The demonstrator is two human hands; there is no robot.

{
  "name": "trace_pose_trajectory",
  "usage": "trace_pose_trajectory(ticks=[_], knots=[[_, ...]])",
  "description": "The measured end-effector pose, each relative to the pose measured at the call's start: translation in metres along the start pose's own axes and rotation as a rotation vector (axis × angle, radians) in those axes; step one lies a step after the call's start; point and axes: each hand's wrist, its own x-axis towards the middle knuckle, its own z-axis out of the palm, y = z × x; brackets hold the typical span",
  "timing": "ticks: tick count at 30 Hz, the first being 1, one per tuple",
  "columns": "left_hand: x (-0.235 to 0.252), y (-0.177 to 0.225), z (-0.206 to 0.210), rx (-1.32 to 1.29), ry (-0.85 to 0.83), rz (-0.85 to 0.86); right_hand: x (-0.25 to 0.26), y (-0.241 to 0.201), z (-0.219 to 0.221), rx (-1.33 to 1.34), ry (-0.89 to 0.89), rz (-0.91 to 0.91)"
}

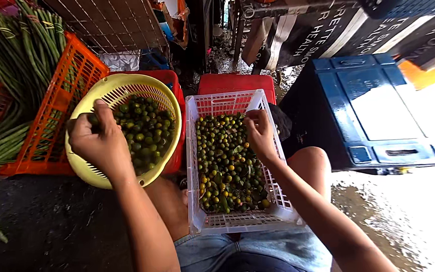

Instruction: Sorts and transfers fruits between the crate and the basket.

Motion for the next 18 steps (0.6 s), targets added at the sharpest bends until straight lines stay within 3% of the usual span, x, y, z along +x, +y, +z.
trace_pose_trajectory(ticks=[4, 6, 9, 11, 13, 15, 18], knots=[[0.011, -0.026, -0.011, 0.433, -0.605, -0.154, 0.053, 0.026, 0.03, -0.418, -0.493, -0.037], [-0.002, -0.008, -0.004, 0.532, -0.62, -0.107, 0.069, 0.049, 0.058, -0.499, -0.653, -0.079], [-0.035, 0.036, 0.014, 0.514, -0.517, 0.119, 0.071, 0.065, 0.091, -0.696, -0.812, -0.106], [-0.054, 0.062, 0.039, 0.346, -0.528, 0.29, 0.07, 0.064, 0.097, -0.775, -0.864, -0.079], [-0.066, 0.073, 0.075, 0.194, -0.665, 0.375, 0.073, 0.081, 0.098, -0.747, -0.849, -0.09], [-0.073, 0.066, 0.122, 0.265, -0.944, 0.261, 0.075, 0.094, 0.091, -0.687, -0.833, -0.123], [-0.082, 0.031, 0.192, 0.619, -1.274, 0.09, 0.085, 0.079, 0.067, -0.599, -0.765, -0.131]])
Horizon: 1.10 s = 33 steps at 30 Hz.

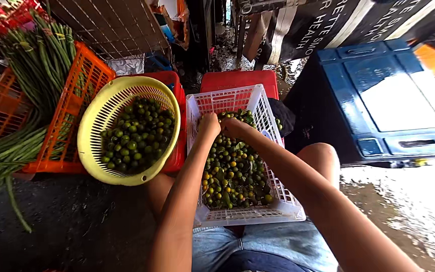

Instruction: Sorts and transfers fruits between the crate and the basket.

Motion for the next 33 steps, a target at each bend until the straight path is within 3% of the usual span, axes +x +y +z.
trace_pose_trajectory(ticks=[3, 5, 7, 9, 13, 24, 28, 30, 33], knots=[[0.039, -0.028, 0.05, 0.041, -0.079, 0.044, -0.008, -0.001, -0.046, 0.446, 0.359, 0.15], [0.044, -0.04, 0.073, 0.035, -0.015, 0.093, -0.009, -0.004, -0.065, 0.746, 0.441, 0.344], [0.038, -0.034, 0.081, 0.125, 0.033, 0.079, -0.011, -0.004, -0.069, 0.571, 0.287, 0.411], [0.029, -0.026, 0.086, 0.173, 0.074, 0.071, -0.007, -0.002, -0.052, 0.237, 0.095, 0.341], [0.018, -0.023, 0.087, 0.116, -0.034, 0.0, -0.008, -0.028, -0.028, -0.099, -0.175, 0.199], [-0.009, -0.02, 0.081, 0.278, -0.341, 0.004, -0.008, -0.034, -0.006, -0.253, -0.219, 0.157], [-0.036, -0.033, 0.037, -0.191, 0.088, 0.049, -0.006, -0.029, -0.027, -0.187, -0.164, 0.179], [-0.044, -0.035, 0.021, -0.675, 0.213, 0.057, -0.006, -0.023, -0.032, -0.201, -0.145, 0.18], [-0.041, -0.027, 0.017, -1.553, 0.21, -0.05, -0.005, -0.028, -0.03, -0.247, -0.165, 0.228]])
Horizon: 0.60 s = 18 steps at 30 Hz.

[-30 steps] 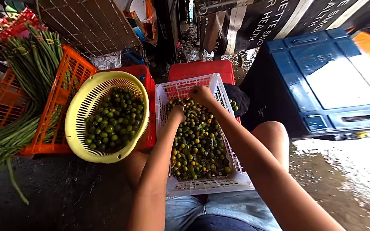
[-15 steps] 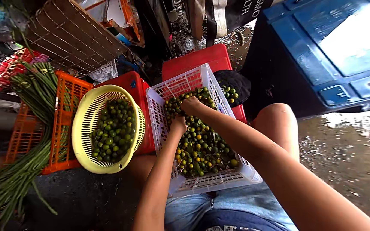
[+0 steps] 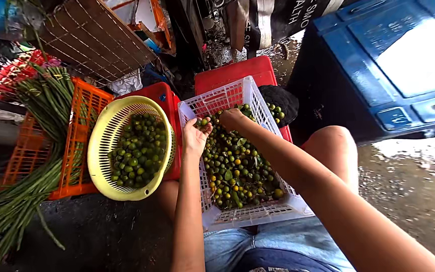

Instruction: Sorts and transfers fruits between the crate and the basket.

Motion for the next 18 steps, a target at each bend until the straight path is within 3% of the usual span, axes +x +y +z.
trace_pose_trajectory(ticks=[2, 4, 8, 10, 12, 15, 18], knots=[[0.009, -0.003, -0.003, -0.224, 0.045, -0.136, 0.0, -0.004, -0.001, 0.018, 0.001, 0.027], [0.015, -0.005, -0.009, -0.255, 0.049, -0.193, 0.007, 0.005, -0.002, 0.126, 0.052, -0.026], [0.032, -0.007, -0.013, -0.21, -0.017, -0.108, 0.022, 0.021, -0.021, 0.77, 0.249, -0.127], [0.033, -0.009, -0.013, -0.197, -0.023, -0.057, 0.016, 0.017, -0.029, 1.189, 0.147, -0.023], [0.03, -0.007, -0.012, -0.164, -0.023, -0.054, 0.009, 0.016, -0.034, 1.383, 0.012, 0.026], [0.03, -0.003, -0.01, -0.149, -0.03, -0.064, 0.01, 0.008, -0.032, 1.287, 0.056, 0.012], [0.034, -0.003, -0.013, -0.194, -0.063, -0.033, 0.026, 0.016, -0.013, 0.727, 0.184, -0.121]])
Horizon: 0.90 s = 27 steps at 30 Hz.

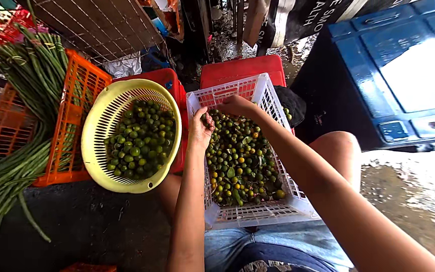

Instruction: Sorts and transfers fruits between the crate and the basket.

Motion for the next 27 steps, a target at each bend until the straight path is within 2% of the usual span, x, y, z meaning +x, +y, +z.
trace_pose_trajectory(ticks=[2, 6, 9, 12, 14, 15, 16, 17, 19, 21, 24, 27], knots=[[0.001, 0.0, -0.002, -0.019, -0.01, -0.002, 0.002, 0.015, 0.015, -0.298, -0.045, -0.075], [0.001, -0.001, -0.003, 0.045, 0.038, 0.003, -0.023, -0.005, 0.054, -0.661, -0.257, 0.126], [0.003, -0.003, -0.005, 0.108, 0.042, 0.056, -0.023, -0.007, 0.062, -0.735, -0.29, 0.135], [0.005, -0.006, -0.003, 0.327, 0.105, 0.072, -0.008, -0.001, 0.031, -0.317, -0.141, 0.11], [-0.002, -0.01, -0.003, 0.675, 0.108, 0.11, -0.001, -0.002, 0.007, 0.142, -0.002, 0.17], [-0.01, -0.013, -0.005, 0.889, 0.101, 0.159, -0.004, -0.007, -0.005, 0.381, 0.008, 0.227], [-0.019, -0.017, -0.005, 1.116, 0.101, 0.185, -0.007, -0.01, -0.016, 0.524, -0.007, 0.255], [-0.023, -0.021, -0.002, 1.306, 0.109, 0.166, -0.009, -0.01, -0.021, 0.54, 0.006, 0.254], [-0.015, -0.039, 0.011, 1.676, 0.141, 0.045, -0.005, 0.001, -0.015, 0.217, 0.075, 0.138], [-0.013, -0.058, 0.017, 1.89, 0.15, -0.091, 0.001, 0.02, 0.004, -0.233, -0.013, 0.042], [-0.015, -0.073, 0.015, 1.988, 0.17, -0.181, -0.02, 0.002, 0.032, -0.643, -0.277, 0.176], [-0.011, -0.076, 0.011, 2.019, 0.143, -0.189, -0.026, -0.008, 0.046, -0.821, -0.305, 0.129]])
